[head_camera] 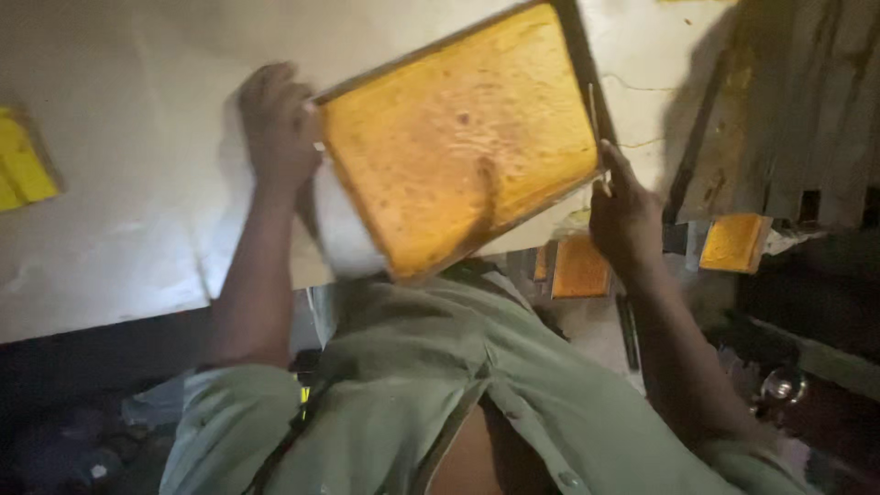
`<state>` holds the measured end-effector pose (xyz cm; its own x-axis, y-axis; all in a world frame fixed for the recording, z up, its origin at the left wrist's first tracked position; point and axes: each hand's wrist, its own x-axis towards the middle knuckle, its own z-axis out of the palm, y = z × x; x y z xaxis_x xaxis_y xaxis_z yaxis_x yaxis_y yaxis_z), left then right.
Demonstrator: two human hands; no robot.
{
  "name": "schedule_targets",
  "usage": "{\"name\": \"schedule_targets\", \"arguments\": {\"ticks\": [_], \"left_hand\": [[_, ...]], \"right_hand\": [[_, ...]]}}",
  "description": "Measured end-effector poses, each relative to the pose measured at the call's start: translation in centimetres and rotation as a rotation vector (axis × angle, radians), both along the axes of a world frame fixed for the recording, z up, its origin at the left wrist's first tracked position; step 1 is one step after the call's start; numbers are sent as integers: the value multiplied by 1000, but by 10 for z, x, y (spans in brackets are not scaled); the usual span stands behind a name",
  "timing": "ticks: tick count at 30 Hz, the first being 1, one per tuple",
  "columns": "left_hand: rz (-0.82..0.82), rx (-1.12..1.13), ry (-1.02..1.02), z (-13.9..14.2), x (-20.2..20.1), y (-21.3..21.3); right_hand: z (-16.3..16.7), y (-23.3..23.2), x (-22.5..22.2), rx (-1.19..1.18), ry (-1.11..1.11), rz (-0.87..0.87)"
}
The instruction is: The person uses a long knife to slice rectangular blocks of yellow bee wax into thin strips on a white table. After cutting several blocks, they place the strips into a metal tray and then stack the tray with others.
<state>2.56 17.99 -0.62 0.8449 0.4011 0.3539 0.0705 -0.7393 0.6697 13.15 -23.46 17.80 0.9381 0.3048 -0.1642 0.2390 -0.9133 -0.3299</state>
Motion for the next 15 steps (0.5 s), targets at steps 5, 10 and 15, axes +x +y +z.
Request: {"name": "schedule_targets", "arguments": {"ticks": [5, 10, 15], "left_hand": [[144, -61, 166, 21, 20, -30], [404, -423, 463, 40, 38, -62], [471, -547, 529, 49, 32, -74]], "right_hand": [[-75, -141, 127, -53, 42, -123], [-118, -207, 215, -255, -443, 212], [-139, -105, 238, 366, -249, 258]]}}
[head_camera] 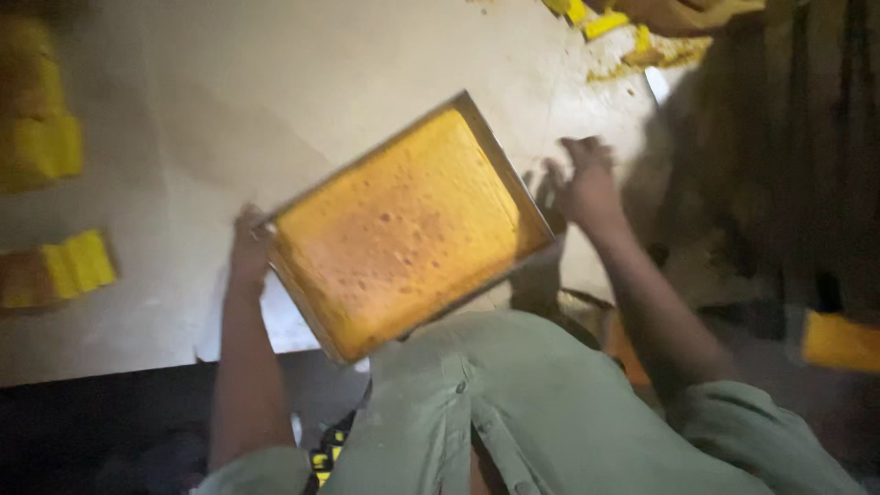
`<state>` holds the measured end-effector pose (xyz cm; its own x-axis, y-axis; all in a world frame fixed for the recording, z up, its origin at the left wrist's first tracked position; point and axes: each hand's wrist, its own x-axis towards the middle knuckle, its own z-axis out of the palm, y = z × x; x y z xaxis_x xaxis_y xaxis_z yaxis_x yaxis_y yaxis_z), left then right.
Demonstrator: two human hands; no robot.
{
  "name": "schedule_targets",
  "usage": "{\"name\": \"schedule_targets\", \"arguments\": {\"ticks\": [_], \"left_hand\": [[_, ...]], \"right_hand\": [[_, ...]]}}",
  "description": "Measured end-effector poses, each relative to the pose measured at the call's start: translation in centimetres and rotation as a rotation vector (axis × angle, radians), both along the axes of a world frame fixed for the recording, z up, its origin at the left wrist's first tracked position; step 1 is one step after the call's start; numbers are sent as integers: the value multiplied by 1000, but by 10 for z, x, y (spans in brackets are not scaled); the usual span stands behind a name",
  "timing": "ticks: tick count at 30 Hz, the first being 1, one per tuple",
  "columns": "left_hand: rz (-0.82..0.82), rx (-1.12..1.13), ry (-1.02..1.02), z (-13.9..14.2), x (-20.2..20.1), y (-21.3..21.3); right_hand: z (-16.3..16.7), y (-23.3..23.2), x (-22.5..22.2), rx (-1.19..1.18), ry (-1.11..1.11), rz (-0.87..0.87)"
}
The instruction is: The person uses a long knife to slice rectangular blocks of yellow bee wax into thin strips on a white table. After cutting several blocks, they place the strips into a metal tray and then stack the tray with others.
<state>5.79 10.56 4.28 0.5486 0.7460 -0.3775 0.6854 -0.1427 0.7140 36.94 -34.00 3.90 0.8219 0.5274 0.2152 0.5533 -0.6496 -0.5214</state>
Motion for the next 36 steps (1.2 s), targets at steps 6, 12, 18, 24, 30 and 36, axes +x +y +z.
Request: {"name": "schedule_targets", "arguments": {"ticks": [6, 12, 18, 24, 30, 36], "left_hand": [[70, 18, -259, -19, -44, -52], [226, -151, -558, 16, -24, -65], [291, -258, -989, 116, 2, -35], [-123, -296, -1116, 121, -82, 11], [36, -366, -658, -7, -114, 49], [-106, 182, -475, -46, -97, 63]], "right_hand": [[-21, 81, -5, -59, 101, 55], [8, 79, 12, -70, 195, 84], [83, 66, 4, -59, 134, 18], [87, 15, -97, 149, 288, -84], [54, 21, -140, -201, 417, -44], [12, 72, -136, -75, 523, -235]]}}
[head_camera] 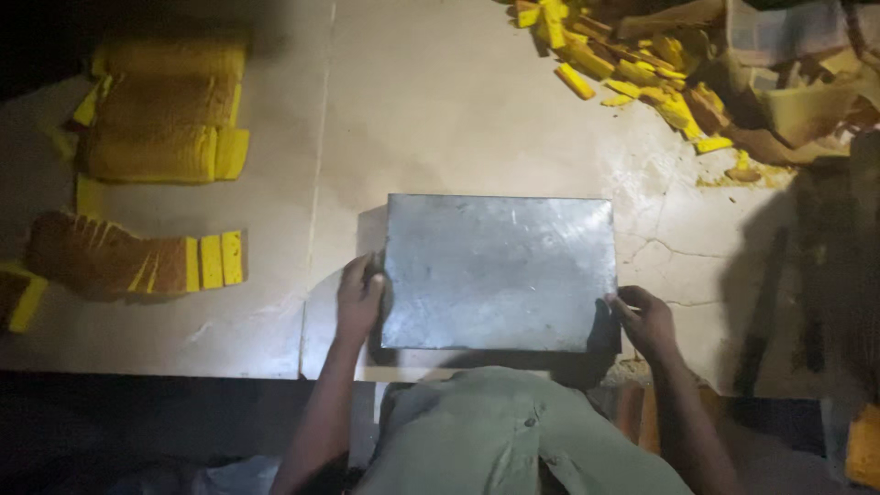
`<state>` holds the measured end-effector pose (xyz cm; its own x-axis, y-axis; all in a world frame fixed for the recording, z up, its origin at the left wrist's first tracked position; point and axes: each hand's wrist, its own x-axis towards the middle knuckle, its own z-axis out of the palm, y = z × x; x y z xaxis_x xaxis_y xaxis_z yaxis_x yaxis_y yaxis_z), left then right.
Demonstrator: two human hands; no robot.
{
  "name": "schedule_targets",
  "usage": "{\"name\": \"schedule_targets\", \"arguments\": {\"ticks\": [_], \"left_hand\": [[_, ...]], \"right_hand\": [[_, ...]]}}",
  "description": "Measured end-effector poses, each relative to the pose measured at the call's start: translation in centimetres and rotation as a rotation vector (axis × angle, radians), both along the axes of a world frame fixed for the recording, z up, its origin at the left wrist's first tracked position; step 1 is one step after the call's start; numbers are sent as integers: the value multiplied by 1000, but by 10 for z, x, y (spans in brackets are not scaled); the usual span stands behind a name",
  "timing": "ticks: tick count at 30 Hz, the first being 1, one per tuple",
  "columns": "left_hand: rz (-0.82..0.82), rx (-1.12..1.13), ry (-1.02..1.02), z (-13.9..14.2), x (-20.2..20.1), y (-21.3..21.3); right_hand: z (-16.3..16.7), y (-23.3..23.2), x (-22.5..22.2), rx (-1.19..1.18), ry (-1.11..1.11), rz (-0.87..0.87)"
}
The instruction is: The person uses a long knife to slice rectangular blocks of yellow bee wax into thin strips on a white table. After cutting several blocks, they place the strips into a metal tray and then stack the tray with others.
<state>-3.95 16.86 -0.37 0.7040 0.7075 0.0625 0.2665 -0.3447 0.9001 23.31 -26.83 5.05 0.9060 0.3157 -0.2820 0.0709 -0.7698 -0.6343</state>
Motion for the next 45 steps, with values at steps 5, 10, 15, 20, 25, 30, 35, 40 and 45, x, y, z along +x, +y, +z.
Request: {"name": "schedule_targets", "arguments": {"ticks": [5, 10, 15, 20, 25, 30, 35, 40, 45], "left_hand": [[17, -90, -116, -5, 23, -15], [163, -660, -275, -17, 29, -18], [122, -989, -123, -20, 36, -3], [148, -899, 238, -5, 38, -2], [14, -747, 246, 9, 37, -4], [13, -664, 337, 24, 46, -6], [-76, -822, 268, 75, 57, 7], [-241, -823, -176, 152, 71, 8], [-324, -476, -518, 172, 69, -37]], "right_hand": [[-28, 29, -9, 370, 68, -408], [-19, 21, -3, 122, -311, 66], [-3, 17, 8, 506, 465, -366], [12, 24, 6, 323, 609, -371], [38, 30, 5, -5, 635, -381], [64, 38, 4, 62, 636, -373], [91, 34, 20, 273, 673, -260], [112, 17, 52, 339, 444, -101], [153, -44, 63, 775, 33, 116]]}}
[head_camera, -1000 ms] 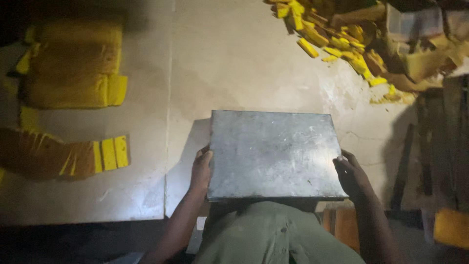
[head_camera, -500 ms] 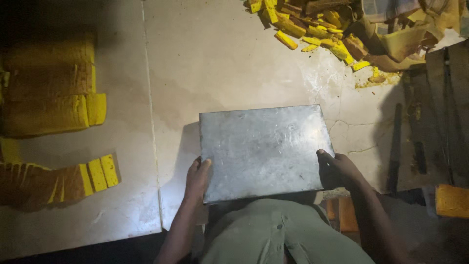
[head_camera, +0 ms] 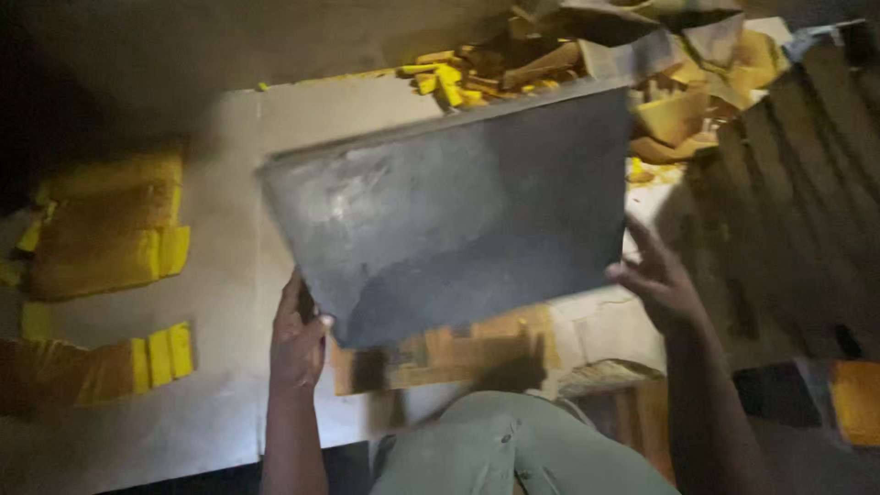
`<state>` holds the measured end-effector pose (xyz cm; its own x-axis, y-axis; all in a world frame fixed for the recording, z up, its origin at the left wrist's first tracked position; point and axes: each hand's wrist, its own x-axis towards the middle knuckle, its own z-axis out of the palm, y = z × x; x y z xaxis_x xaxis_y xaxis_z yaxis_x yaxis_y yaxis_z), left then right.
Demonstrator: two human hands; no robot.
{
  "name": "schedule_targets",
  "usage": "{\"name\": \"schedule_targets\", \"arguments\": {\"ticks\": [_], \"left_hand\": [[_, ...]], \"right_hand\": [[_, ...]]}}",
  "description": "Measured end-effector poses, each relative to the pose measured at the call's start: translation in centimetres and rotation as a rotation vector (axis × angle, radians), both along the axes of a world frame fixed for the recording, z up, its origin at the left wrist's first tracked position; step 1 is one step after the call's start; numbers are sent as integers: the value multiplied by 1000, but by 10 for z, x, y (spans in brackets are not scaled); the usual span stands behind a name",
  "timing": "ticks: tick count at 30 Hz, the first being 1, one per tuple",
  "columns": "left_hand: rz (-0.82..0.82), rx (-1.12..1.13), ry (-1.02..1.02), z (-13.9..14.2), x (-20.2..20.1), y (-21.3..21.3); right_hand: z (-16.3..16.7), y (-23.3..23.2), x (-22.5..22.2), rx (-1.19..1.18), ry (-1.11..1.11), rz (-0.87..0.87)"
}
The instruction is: The person uses a long knife to slice rectangular blocks of yellow bee wax into thin strips on a white table. After cutting several blocks, they place the strips into a metal tray and then stack the tray with others.
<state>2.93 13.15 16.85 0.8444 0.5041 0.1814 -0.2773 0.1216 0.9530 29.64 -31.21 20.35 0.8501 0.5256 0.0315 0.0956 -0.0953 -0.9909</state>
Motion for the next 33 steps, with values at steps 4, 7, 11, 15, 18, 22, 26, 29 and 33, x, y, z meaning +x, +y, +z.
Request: {"name": "schedule_targets", "arguments": {"ticks": [4, 7, 11, 15, 18, 22, 26, 29, 33], "left_hand": [[-38, -547, -9, -64, 3, -49], [-112, -851, 305, -125, 17, -109], [-347, -782, 755, -156, 52, -230], [-550, -509, 706, -91, 123, -332], [-520, 8, 500, 2, 193, -365], [-541, -544, -463, 115, 258, -391], [-463, -69, -613, 175, 283, -425], [-500, 174, -567, 201, 303, -476], [-510, 719, -668, 235, 309, -543]], "right_hand": [[55, -71, -1, 339, 25, 110], [99, -127, -6, 597, 96, 180], [151, -203, -29, 113, -535, 115], [190, -279, -41, -46, -723, -42], [221, -377, -39, -425, -863, -237], [210, -480, -20, -364, -839, -655], [181, -512, 21, -768, -824, -972], [164, -511, 52, -853, -720, -966], [146, -512, 70, -832, -641, -1057]]}}
